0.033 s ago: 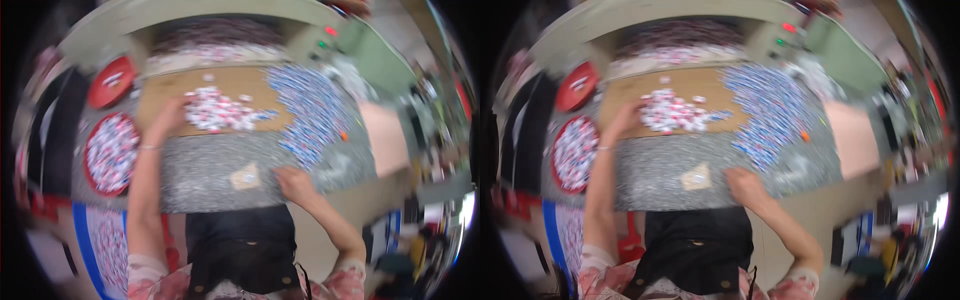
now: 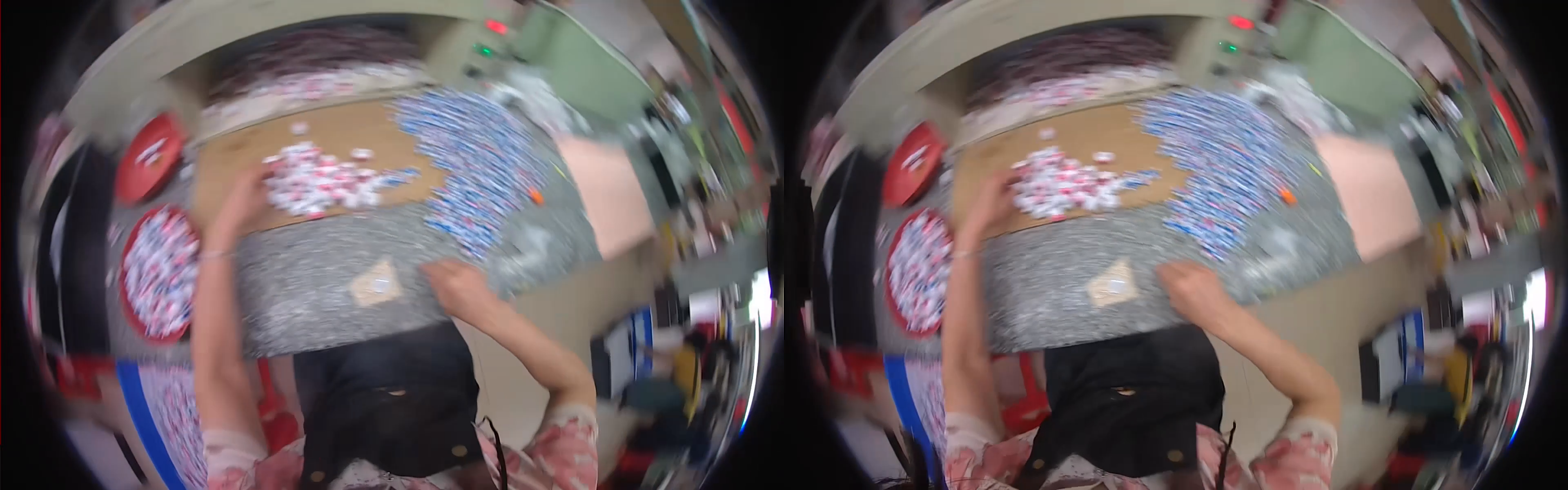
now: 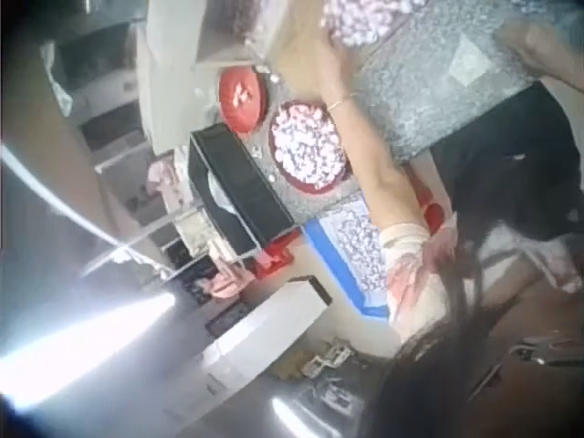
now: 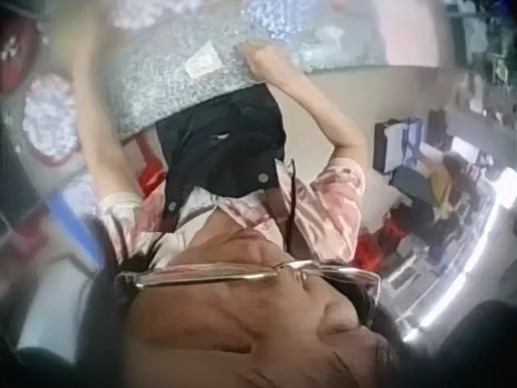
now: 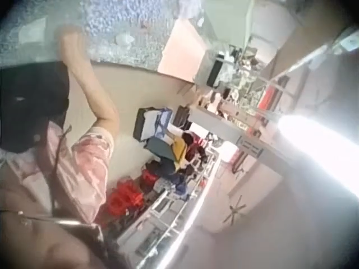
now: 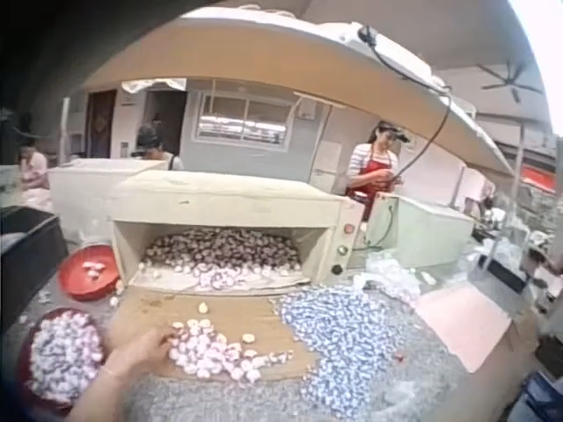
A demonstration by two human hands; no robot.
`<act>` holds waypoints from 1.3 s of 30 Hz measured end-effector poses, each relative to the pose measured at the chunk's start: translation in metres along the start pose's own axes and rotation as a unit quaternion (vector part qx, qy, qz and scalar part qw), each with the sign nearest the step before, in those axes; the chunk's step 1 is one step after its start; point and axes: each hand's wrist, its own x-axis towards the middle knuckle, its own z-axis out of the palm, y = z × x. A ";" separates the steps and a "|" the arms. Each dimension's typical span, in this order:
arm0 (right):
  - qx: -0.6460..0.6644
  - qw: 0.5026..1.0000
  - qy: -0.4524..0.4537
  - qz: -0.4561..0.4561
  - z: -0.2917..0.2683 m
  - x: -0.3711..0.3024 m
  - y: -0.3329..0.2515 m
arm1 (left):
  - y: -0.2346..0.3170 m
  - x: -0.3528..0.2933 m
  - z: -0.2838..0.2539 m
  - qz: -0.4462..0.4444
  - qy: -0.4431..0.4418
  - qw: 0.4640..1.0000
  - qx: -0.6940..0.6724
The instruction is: Assembling small plastic toy components by hand at a factory workbench.
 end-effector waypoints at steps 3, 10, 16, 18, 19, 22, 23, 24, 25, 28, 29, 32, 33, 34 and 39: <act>-0.067 0.998 0.020 0.008 0.004 0.009 -0.004 | -0.067 0.017 -0.003 0.043 0.048 0.993 0.098; -0.021 0.997 0.051 0.053 0.016 0.007 0.014 | -0.076 0.019 -0.026 0.025 0.096 0.989 -0.105; -0.025 0.995 0.092 0.011 0.005 0.011 -0.007 | 0.015 -0.059 0.034 0.009 0.046 0.908 -0.417; -0.068 0.995 0.072 0.006 0.018 0.005 0.002 | 0.043 -0.089 0.055 0.013 0.012 0.888 -0.459; -0.069 0.995 0.069 0.007 0.022 0.003 0.003 | 0.054 -0.100 0.064 0.017 -0.018 0.865 -0.502; -0.096 0.969 0.217 -0.076 0.026 0.004 0.003 | 0.037 -0.142 0.072 -0.041 -0.007 0.822 -0.569; -0.079 0.986 0.134 -0.060 0.026 0.012 0.004 | 0.041 -0.154 0.078 -0.038 -0.016 0.817 -0.575; -0.061 0.996 0.052 -0.042 0.028 0.018 0.006 | 0.050 -0.168 0.082 -0.043 -0.015 0.804 -0.594; -0.070 0.996 0.050 -0.032 0.032 0.021 0.008 | 0.052 -0.176 0.084 -0.047 -0.013 0.790 -0.611; -0.063 0.995 0.080 -0.017 0.031 0.023 0.012 | 0.035 -0.169 0.092 0.030 -0.164 0.741 -0.650; -0.072 0.994 0.083 -0.019 0.028 0.023 0.012 | 0.035 -0.166 0.098 0.034 -0.170 0.738 -0.652; -0.080 0.992 0.094 -0.024 0.023 0.021 0.017 | 0.047 -0.162 0.107 0.011 -0.115 0.782 -0.613; -0.076 0.991 0.103 -0.028 0.024 0.022 0.018 | 0.055 -0.163 0.109 -0.005 -0.085 0.805 -0.588; -0.066 0.992 0.102 -0.041 0.027 0.027 0.015 | 0.060 -0.169 0.103 -0.028 -0.042 0.828 -0.558; -0.055 0.998 -0.010 0.016 0.006 0.026 0.003 | 0.077 -0.196 0.089 -0.093 0.066 0.878 -0.465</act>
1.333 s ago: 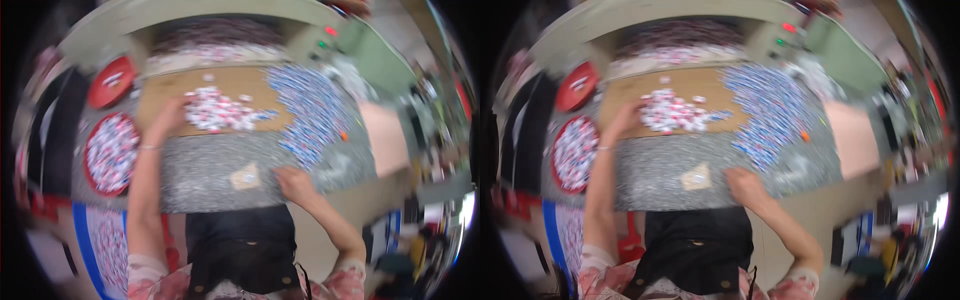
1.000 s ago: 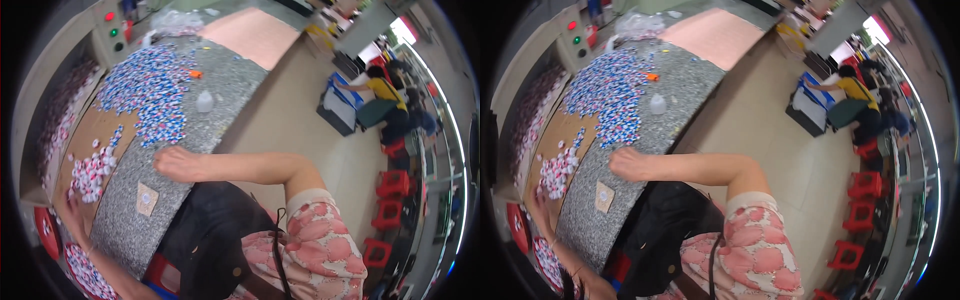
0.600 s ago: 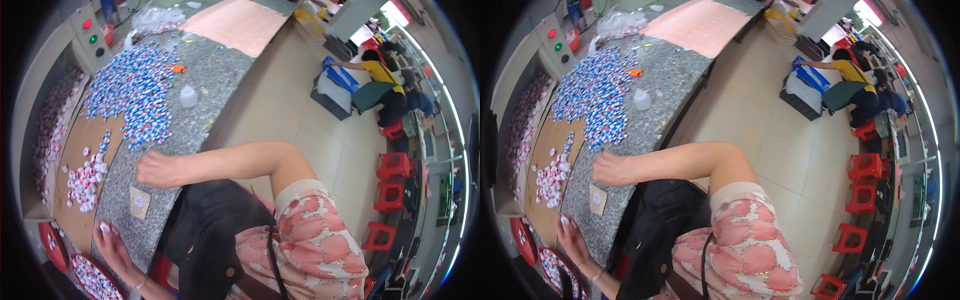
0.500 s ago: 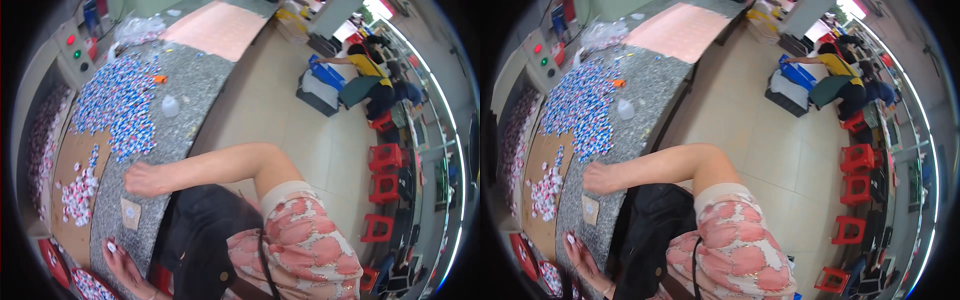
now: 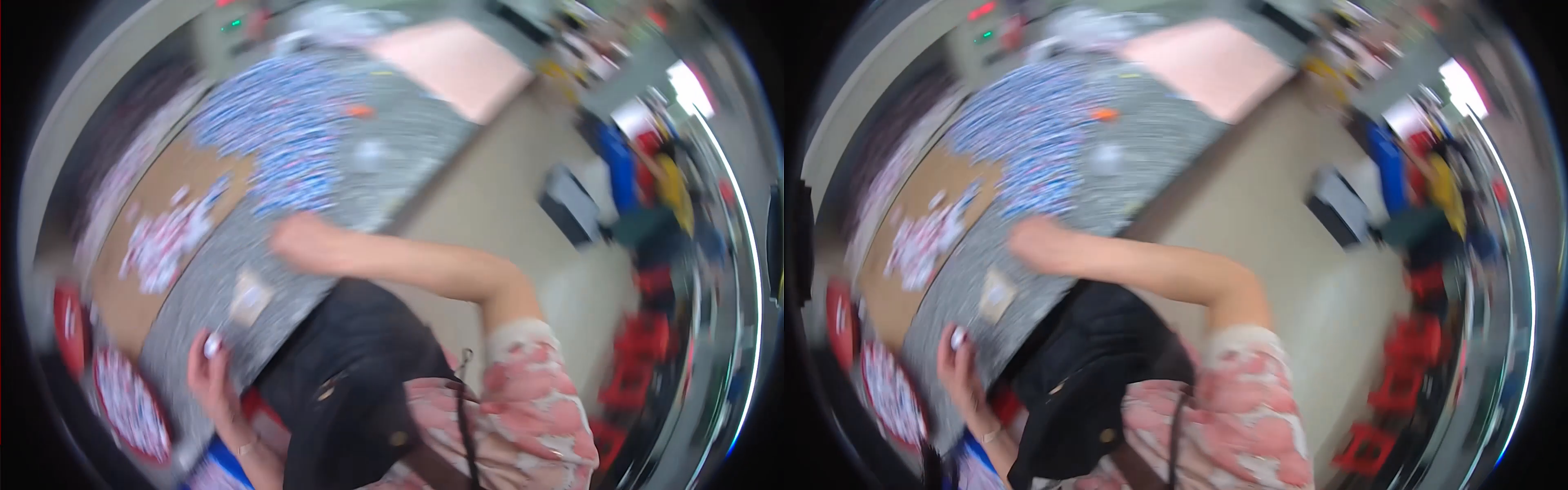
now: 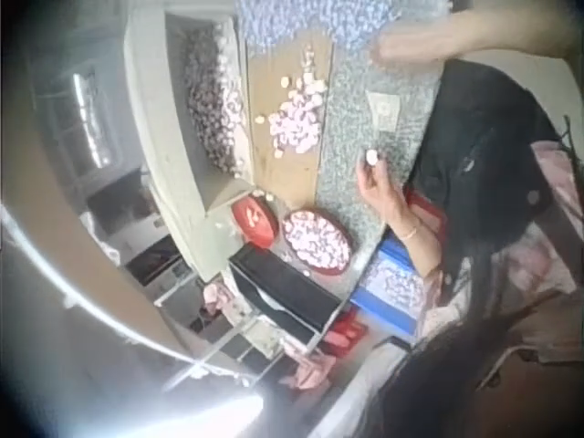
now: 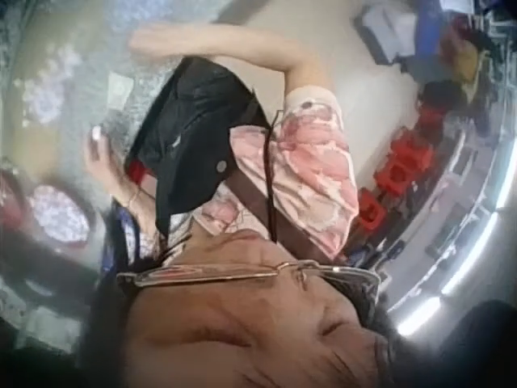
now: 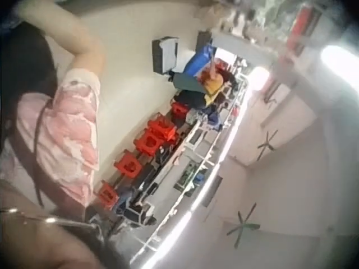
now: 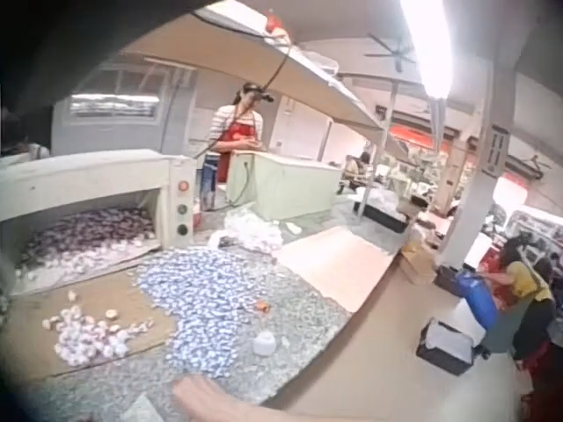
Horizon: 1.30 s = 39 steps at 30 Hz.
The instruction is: Assembling small plastic toy components by hand at a factory workbench.
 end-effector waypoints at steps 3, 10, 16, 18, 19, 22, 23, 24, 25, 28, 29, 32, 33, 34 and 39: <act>-0.077 0.997 0.016 0.023 -0.001 -0.040 0.029 | 0.006 0.007 0.035 0.032 -0.038 0.999 -0.019; 0.152 0.988 0.000 0.031 -0.035 -0.006 -0.029 | -0.012 -0.024 0.025 0.052 0.013 0.997 -0.061; 0.100 0.986 -0.049 -0.121 -0.033 0.027 -0.051 | -0.013 -0.014 0.031 0.094 0.031 0.995 -0.034; 0.068 0.985 -0.071 -0.143 -0.033 0.033 -0.052 | -0.003 -0.008 0.029 0.120 0.036 0.992 0.033; 0.057 0.984 -0.074 -0.151 -0.035 0.036 -0.054 | 0.000 -0.006 0.028 0.146 0.040 0.983 0.103; 0.034 0.980 -0.094 -0.169 -0.028 0.038 -0.053 | -0.003 -0.001 0.031 0.166 0.039 0.977 0.128; 0.021 0.978 -0.109 -0.179 -0.025 0.038 -0.052 | -0.004 0.000 0.032 0.166 0.040 0.977 0.127; 0.021 0.978 -0.109 -0.179 -0.026 0.038 -0.053 | -0.005 0.002 0.034 0.179 0.040 0.974 0.136; 0.029 0.978 -0.109 -0.175 -0.027 0.038 -0.054 | -0.006 0.002 0.036 0.192 0.042 0.970 0.145; 0.059 0.982 -0.082 -0.163 -0.028 0.035 -0.055 | -0.013 0.005 0.043 0.204 0.049 0.969 0.133; 0.080 0.983 -0.054 -0.154 -0.028 0.033 -0.055 | -0.016 0.006 0.045 0.203 0.049 0.969 0.135; 0.149 0.986 -0.046 -0.053 -0.032 0.028 -0.058 | -0.021 0.009 0.052 0.215 0.059 0.965 0.137; 0.151 0.986 -0.043 -0.051 -0.031 0.024 -0.059 | -0.021 0.009 0.055 0.228 0.063 0.960 0.153; 0.300 0.949 -0.067 0.068 -0.029 0.019 -0.059 | -0.021 0.010 0.057 0.241 0.065 0.954 0.167; 0.539 0.793 -0.123 0.257 -0.035 0.011 -0.067 | -0.019 0.011 0.065 0.302 0.041 0.930 0.204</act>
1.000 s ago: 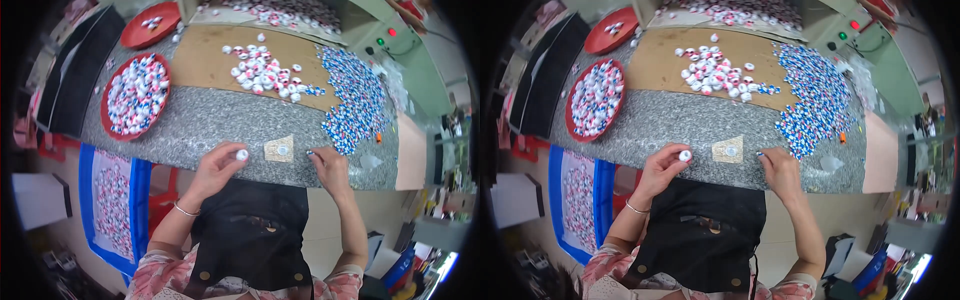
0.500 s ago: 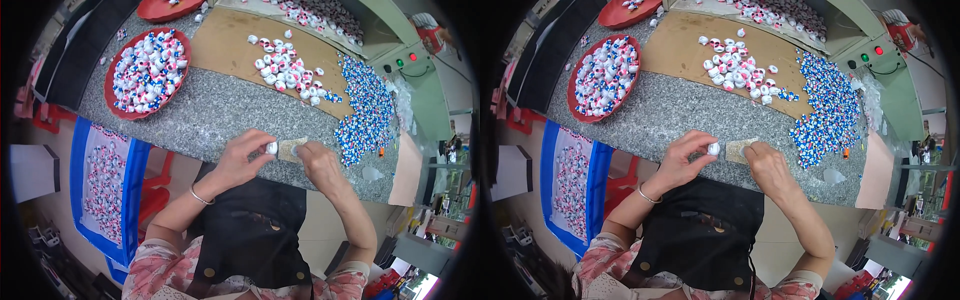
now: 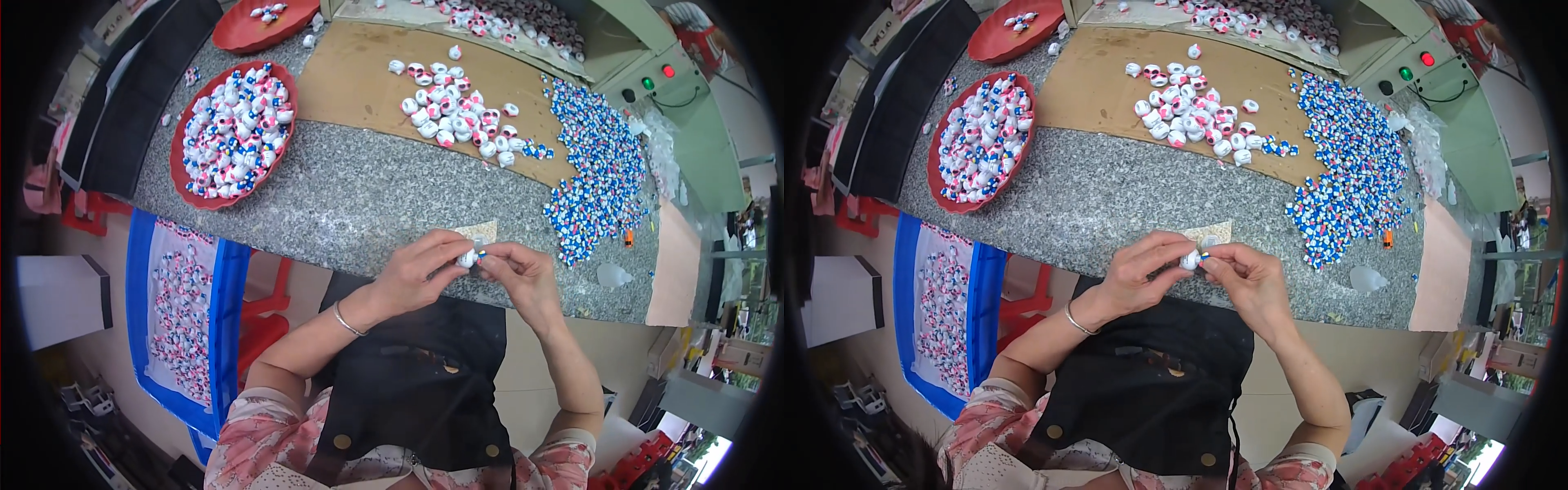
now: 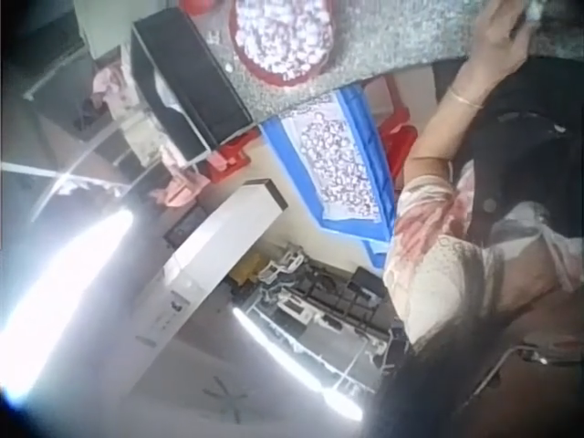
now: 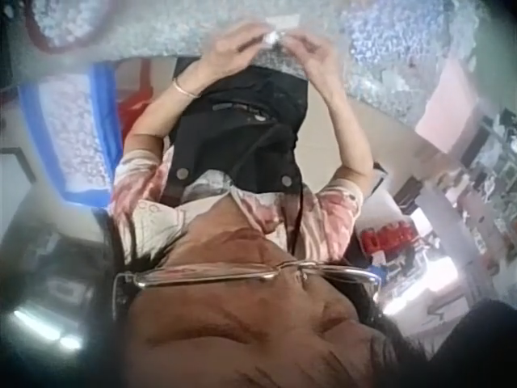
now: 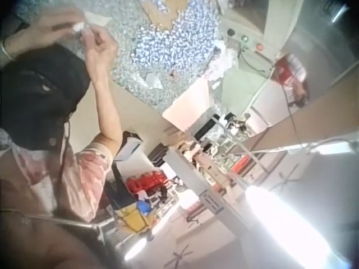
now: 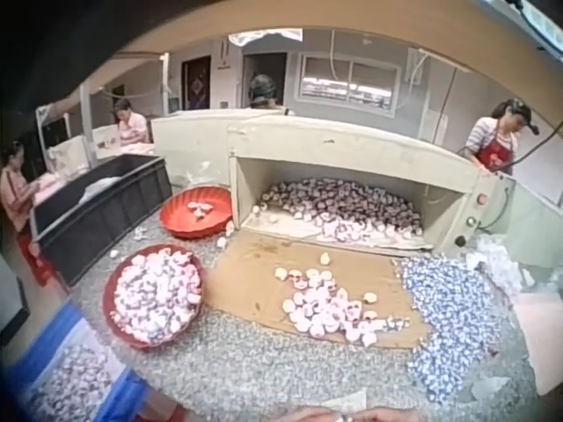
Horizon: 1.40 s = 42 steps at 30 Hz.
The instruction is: Assembling small plastic toy components by hand at a factory workbench.
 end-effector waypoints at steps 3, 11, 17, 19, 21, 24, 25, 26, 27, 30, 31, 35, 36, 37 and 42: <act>-0.037 0.999 -0.007 -0.015 -0.001 -0.007 -0.001 | 0.000 0.005 -0.007 -0.008 -0.068 0.994 -0.089; -0.256 0.933 -0.027 -0.250 0.005 -0.017 -0.014 | 0.018 0.011 -0.018 -0.211 -0.213 0.906 -0.299; -0.278 0.928 -0.026 -0.247 0.006 -0.007 0.006 | 0.003 0.006 -0.015 -0.253 -0.235 0.891 -0.295; -0.270 0.932 -0.031 -0.242 0.005 -0.001 0.004 | 0.003 0.009 -0.022 -0.342 -0.219 0.866 -0.291; -0.173 0.961 -0.086 -0.199 0.004 0.002 -0.003 | 0.001 0.017 -0.038 -0.281 -0.210 0.904 -0.245; -0.338 0.889 0.070 -0.301 -0.038 0.026 0.014 | 0.018 0.032 -0.087 -0.147 -0.095 0.984 -0.040; -0.377 0.874 0.109 -0.288 -0.055 0.032 0.015 | 0.024 0.033 -0.110 -0.095 -0.038 0.993 0.054; -0.412 0.855 0.145 -0.279 -0.070 0.041 0.013 | 0.028 0.037 -0.130 -0.041 0.022 0.987 0.154; -0.446 0.839 0.143 -0.277 -0.079 0.049 0.014 | 0.028 0.042 -0.145 -0.047 0.036 0.982 0.179; -0.554 0.773 0.120 -0.286 -0.101 0.060 0.035 | 0.027 0.066 -0.194 0.067 0.173 0.905 0.383; -0.569 0.751 0.117 -0.314 -0.103 0.063 0.038 | 0.023 0.069 -0.208 0.071 0.168 0.889 0.420; -0.644 0.700 0.088 -0.296 -0.093 0.067 0.028 | -0.002 0.065 -0.257 0.019 0.148 0.842 0.518; -0.639 0.700 0.089 -0.306 -0.090 0.066 0.026 | -0.010 0.056 -0.272 -0.037 0.093 0.824 0.557; -0.616 0.716 0.099 -0.314 -0.088 0.064 0.025 | -0.015 0.057 -0.272 -0.031 0.096 0.822 0.560; -0.537 0.789 0.080 -0.286 -0.082 0.044 0.036 | -0.012 0.097 -0.218 0.039 0.174 0.866 0.468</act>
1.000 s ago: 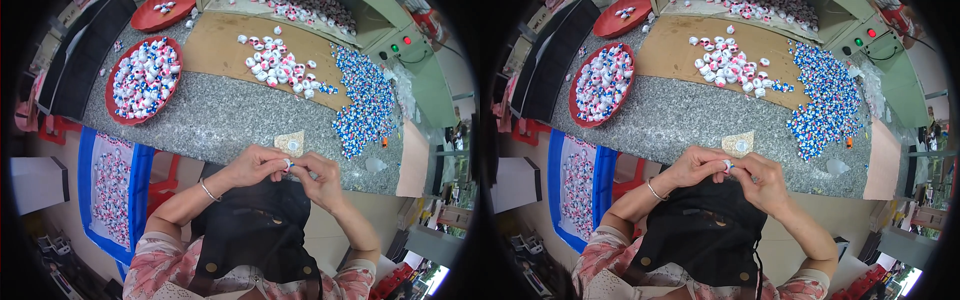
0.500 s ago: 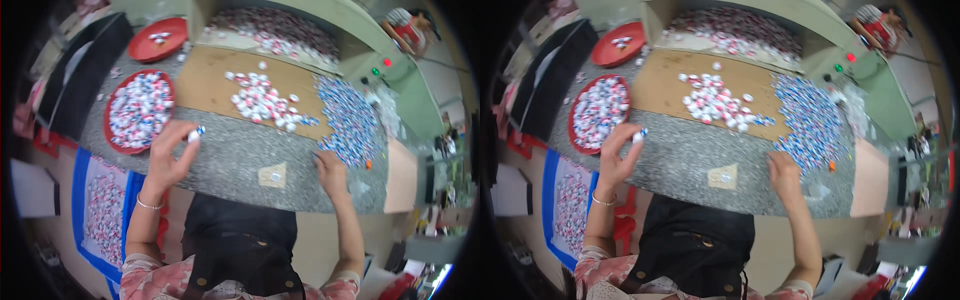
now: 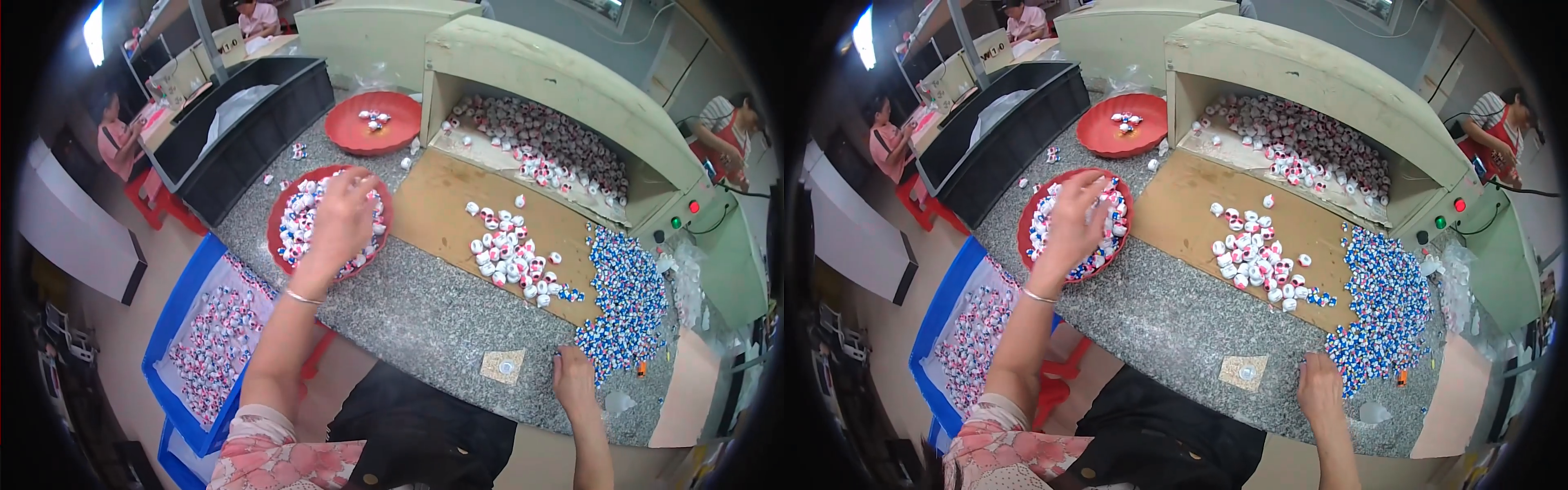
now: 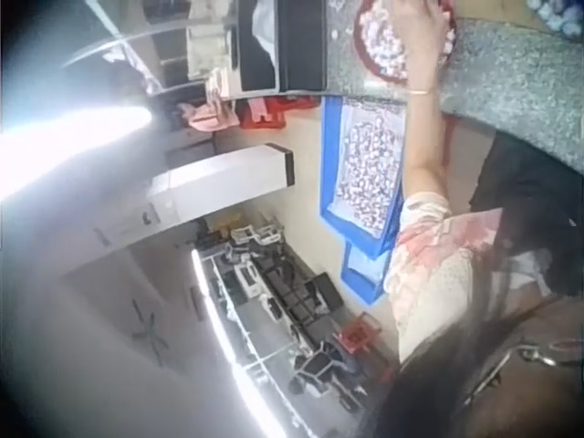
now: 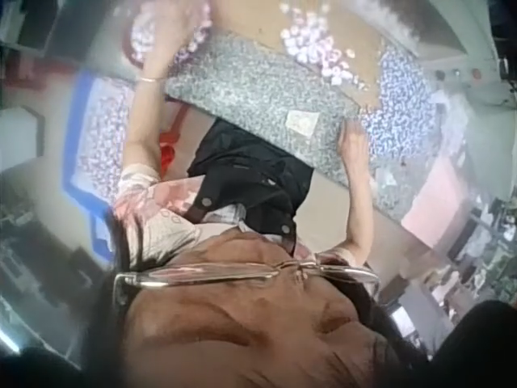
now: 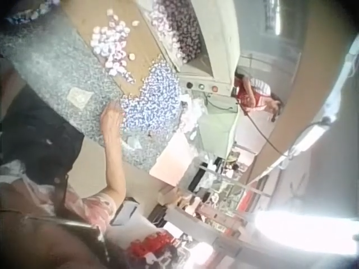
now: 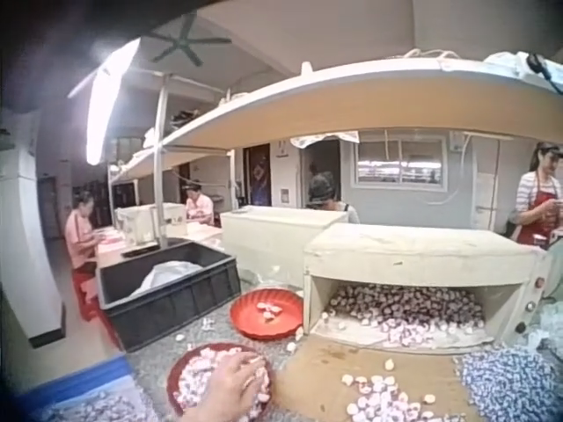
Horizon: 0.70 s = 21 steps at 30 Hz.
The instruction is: Assembling small plastic toy components by hand at a factory workbench.
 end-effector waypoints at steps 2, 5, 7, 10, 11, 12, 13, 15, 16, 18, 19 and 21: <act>-0.009 1.000 -0.013 0.007 -0.005 0.002 -0.001 | 0.025 0.013 0.047 0.008 -0.090 0.989 -0.117; -0.004 1.000 -0.011 0.001 -0.014 0.010 -0.002 | 0.039 0.029 0.132 -0.062 -0.161 0.979 -0.105; 0.020 1.000 0.007 0.014 -0.006 0.006 0.006 | 0.039 0.036 0.168 -0.150 -0.231 0.952 -0.132; 0.022 0.999 0.036 0.000 0.001 0.011 0.010 | 0.027 0.030 0.206 -0.170 -0.175 0.963 -0.112; 0.016 0.999 0.049 -0.007 0.003 0.011 0.011 | 0.023 0.031 0.209 -0.160 -0.178 0.965 -0.106; 0.011 0.999 0.036 0.009 -0.001 0.010 0.011 | 0.025 0.028 0.207 -0.148 -0.182 0.967 -0.103; 0.027 0.999 0.022 0.029 -0.003 0.011 0.011 | 0.036 0.021 0.197 -0.149 -0.195 0.963 -0.114; 0.037 0.997 0.007 0.060 -0.006 0.006 0.004 | 0.059 0.018 0.160 -0.270 -0.202 0.853 -0.399; 0.086 0.994 0.007 0.070 -0.004 0.002 -0.004 | 0.070 0.007 0.142 -0.278 -0.220 0.815 -0.458; 0.129 0.988 0.003 0.083 -0.008 -0.001 -0.029 | 0.096 -0.027 0.101 -0.288 -0.243 0.746 -0.549; 0.163 0.985 0.001 0.061 -0.013 0.001 -0.049 | 0.105 -0.046 0.084 -0.293 -0.249 0.717 -0.581; 0.195 0.980 -0.004 0.038 -0.013 0.003 -0.070 | 0.113 -0.075 0.054 -0.331 -0.275 0.663 -0.613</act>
